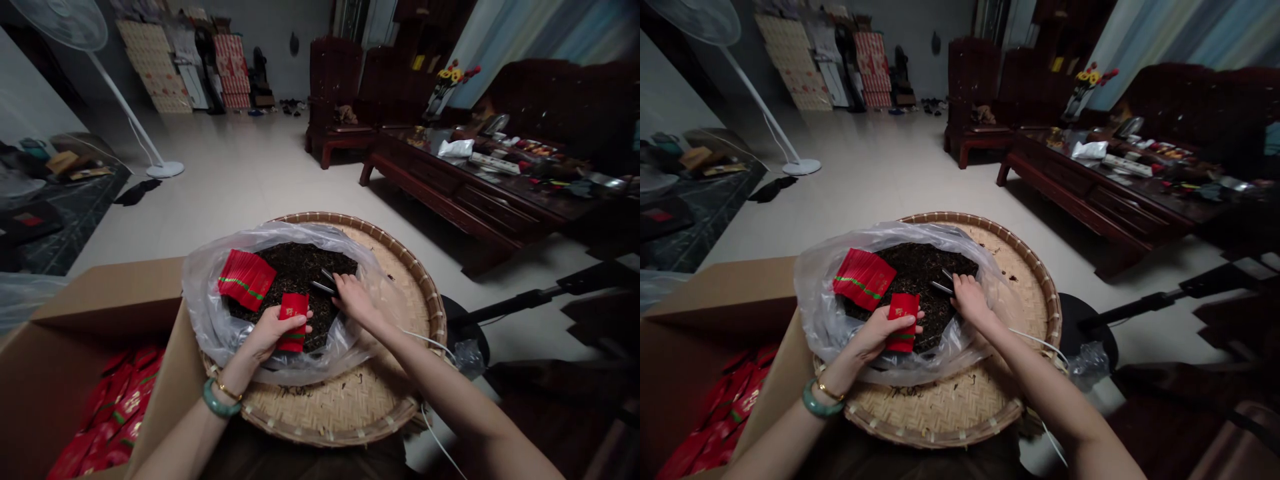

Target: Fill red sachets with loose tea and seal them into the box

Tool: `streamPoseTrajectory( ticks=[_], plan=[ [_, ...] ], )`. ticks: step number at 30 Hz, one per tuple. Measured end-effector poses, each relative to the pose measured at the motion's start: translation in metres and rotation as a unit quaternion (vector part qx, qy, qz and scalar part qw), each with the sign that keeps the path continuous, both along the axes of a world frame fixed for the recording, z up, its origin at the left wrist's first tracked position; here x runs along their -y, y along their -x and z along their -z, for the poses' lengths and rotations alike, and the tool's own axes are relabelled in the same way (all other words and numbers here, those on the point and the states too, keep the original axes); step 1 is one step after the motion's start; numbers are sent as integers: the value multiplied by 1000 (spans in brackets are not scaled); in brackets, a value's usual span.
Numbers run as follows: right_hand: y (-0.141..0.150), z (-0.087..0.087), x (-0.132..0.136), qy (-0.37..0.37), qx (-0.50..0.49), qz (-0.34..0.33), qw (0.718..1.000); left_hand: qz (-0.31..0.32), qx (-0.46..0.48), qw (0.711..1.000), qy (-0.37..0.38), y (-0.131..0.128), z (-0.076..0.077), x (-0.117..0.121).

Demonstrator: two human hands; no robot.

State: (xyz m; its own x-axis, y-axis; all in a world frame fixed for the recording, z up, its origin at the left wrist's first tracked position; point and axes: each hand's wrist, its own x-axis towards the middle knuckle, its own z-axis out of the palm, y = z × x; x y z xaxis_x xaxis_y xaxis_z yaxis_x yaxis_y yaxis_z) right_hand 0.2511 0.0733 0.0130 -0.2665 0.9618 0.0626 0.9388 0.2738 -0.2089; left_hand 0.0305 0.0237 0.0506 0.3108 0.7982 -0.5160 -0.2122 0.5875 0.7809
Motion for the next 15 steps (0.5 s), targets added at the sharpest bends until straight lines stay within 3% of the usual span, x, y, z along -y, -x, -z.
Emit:
streamPoseTrajectory(
  ticks=[4,9,11,15],
  plan=[
    [-5,-16,-6,52,-131,17,990,6,-9,1000,-9,3,1,-1],
    [-12,-57,4,194,-363,-36,911,3,-28,1000,-15,3,2,-3],
    [-8,-68,12,215,-370,-74,901,10,-35,999,-28,2,3,-4],
    [9,-74,23,182,-297,-122,929,35,-52,995,-72,-2,6,-3]
  ],
)
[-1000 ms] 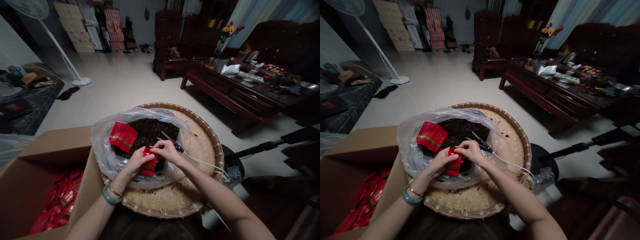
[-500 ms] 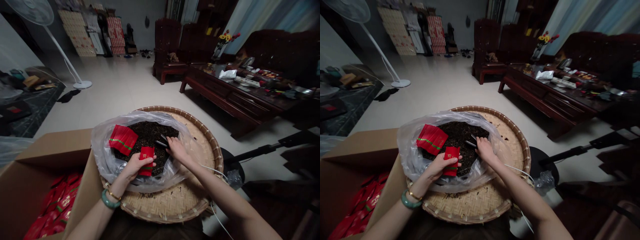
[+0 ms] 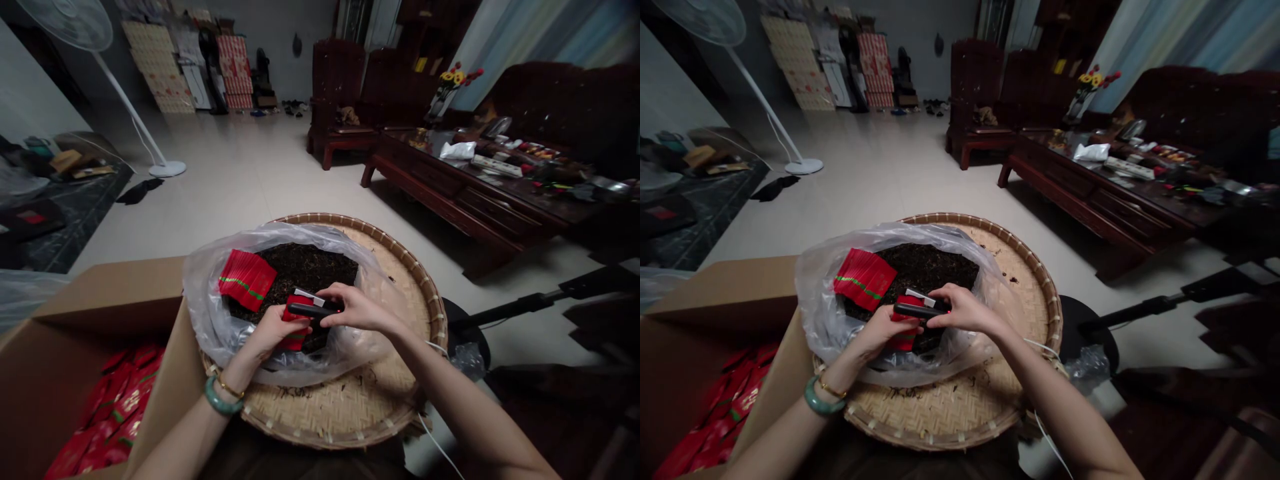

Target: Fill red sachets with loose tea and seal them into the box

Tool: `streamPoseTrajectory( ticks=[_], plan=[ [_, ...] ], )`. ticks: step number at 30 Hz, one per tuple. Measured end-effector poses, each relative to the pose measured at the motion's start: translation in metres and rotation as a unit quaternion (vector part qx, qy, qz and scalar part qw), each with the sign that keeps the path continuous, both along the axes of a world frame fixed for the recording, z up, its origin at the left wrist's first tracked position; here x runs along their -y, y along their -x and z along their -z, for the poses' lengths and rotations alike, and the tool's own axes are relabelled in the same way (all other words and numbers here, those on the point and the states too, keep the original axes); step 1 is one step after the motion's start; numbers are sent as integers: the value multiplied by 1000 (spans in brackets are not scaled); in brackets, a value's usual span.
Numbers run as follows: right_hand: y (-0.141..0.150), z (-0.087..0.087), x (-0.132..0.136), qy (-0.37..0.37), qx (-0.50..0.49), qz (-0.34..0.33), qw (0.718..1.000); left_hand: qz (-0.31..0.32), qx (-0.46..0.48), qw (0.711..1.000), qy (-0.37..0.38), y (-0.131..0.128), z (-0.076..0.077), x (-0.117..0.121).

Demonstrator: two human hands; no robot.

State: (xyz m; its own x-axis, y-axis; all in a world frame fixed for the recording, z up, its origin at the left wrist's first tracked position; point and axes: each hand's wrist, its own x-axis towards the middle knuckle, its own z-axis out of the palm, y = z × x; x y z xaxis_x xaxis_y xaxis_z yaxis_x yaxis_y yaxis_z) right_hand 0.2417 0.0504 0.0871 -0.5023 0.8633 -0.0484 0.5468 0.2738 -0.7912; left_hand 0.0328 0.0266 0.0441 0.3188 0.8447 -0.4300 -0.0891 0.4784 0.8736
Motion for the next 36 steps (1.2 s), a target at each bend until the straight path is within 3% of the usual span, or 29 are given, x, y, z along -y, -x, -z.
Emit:
streamPoseTrajectory(
  ticks=[4,9,14,17,21,25,36],
  plan=[
    [13,0,3,-45,-2,12,999,17,-24,999,-13,1,4,3],
    [15,-1,2,-47,-4,33,998,10,-25,999,18,3,1,3],
    [10,-5,-3,83,-91,88,988,14,-24,999,18,5,-2,0],
    [7,-4,-5,116,-102,98,983,12,-20,999,24,7,1,-1],
    [11,8,-2,63,-57,56,995,10,-27,999,17,6,4,-1],
    [16,16,0,-5,-45,55,997,0,-25,999,22,3,0,-1],
    [13,15,0,-11,-43,45,998,2,-33,999,16,4,3,0]
  ],
)
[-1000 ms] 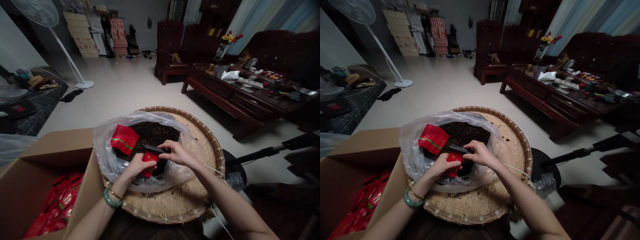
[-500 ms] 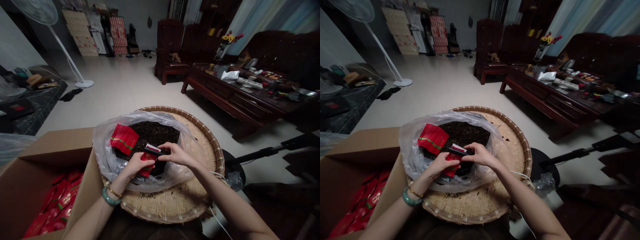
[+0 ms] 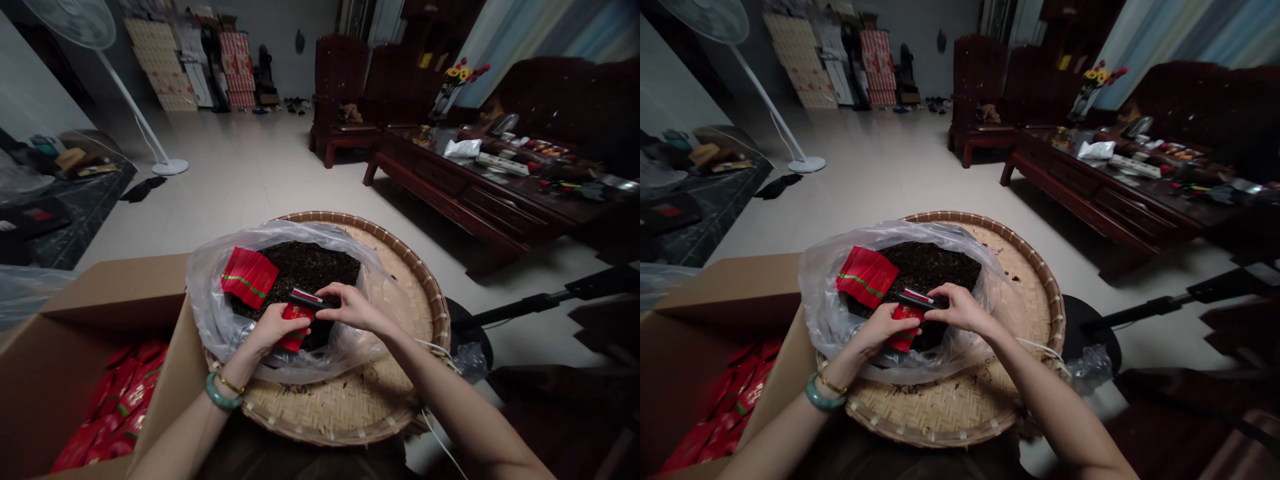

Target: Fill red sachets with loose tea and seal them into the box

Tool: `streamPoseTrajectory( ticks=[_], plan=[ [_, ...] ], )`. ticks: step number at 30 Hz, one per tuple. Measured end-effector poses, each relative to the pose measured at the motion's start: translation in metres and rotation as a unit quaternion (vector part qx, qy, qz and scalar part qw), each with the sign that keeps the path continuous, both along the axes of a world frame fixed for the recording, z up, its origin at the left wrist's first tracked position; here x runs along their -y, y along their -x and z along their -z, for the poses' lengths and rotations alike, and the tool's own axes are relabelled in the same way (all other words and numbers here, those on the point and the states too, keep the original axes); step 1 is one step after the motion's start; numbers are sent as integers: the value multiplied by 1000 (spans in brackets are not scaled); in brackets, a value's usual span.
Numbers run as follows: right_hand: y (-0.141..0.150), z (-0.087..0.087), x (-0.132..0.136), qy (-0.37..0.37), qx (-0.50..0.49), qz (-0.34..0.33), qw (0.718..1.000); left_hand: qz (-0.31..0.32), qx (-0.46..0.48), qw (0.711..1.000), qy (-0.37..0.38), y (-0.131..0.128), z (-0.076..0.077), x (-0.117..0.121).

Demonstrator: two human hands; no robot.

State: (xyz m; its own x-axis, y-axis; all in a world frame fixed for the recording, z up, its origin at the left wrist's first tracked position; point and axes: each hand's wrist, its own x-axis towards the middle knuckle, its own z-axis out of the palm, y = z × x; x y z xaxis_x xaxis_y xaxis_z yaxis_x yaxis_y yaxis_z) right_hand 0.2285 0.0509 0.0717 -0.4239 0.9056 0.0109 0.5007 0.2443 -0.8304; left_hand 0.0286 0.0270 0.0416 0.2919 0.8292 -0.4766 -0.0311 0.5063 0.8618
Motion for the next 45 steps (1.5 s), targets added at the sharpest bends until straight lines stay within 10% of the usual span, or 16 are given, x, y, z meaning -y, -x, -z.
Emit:
streamPoseTrajectory(
  ticks=[16,28,34,40,45],
  plan=[
    [4,8,3,23,-15,10,1000,-67,25,993,-93,1,-5,-12],
    [-5,10,1,207,-133,29,969,1,49,998,-27,5,-1,-5],
    [3,14,-2,106,-72,43,991,-15,43,999,-28,5,-3,-5],
    [7,19,-12,173,-132,44,975,-33,34,998,-30,15,-1,-6],
    [-18,36,-26,-21,55,141,988,-72,59,995,-27,16,0,-8]
  ],
)
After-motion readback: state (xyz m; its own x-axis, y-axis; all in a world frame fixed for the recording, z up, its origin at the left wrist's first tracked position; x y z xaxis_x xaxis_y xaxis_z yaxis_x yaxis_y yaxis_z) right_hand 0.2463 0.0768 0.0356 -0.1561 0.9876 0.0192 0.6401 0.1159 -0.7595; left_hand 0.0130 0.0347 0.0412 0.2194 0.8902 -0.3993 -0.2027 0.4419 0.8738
